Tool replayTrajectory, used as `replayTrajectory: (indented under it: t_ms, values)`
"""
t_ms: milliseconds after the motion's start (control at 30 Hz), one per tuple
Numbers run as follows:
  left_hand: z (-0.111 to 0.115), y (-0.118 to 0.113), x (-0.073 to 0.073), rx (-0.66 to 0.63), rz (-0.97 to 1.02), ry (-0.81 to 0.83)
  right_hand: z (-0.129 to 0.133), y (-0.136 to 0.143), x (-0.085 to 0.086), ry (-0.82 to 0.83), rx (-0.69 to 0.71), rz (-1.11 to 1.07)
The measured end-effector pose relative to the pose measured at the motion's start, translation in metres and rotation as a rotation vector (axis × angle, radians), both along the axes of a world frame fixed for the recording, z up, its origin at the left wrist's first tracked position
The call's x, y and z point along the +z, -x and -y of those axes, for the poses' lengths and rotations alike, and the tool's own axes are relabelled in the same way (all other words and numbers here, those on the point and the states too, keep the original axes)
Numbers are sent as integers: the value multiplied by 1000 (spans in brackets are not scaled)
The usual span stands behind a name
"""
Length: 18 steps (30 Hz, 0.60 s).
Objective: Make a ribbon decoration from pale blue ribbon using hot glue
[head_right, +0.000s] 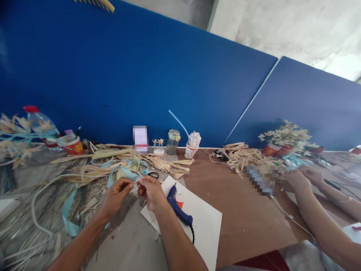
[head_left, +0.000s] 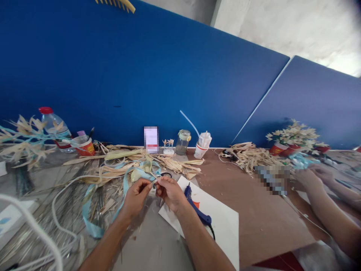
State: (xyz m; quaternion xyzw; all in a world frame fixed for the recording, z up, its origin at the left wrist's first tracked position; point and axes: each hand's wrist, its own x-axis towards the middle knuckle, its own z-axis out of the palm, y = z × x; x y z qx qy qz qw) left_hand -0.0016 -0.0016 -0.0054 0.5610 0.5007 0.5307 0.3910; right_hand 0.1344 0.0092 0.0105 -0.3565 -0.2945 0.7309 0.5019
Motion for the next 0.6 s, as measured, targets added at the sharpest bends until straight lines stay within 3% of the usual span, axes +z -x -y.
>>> replayTrajectory:
  t_ms: [600]
  values:
    - [2, -2, 3, -48, 117, 90, 0, 2, -1, -2, -25, 62]
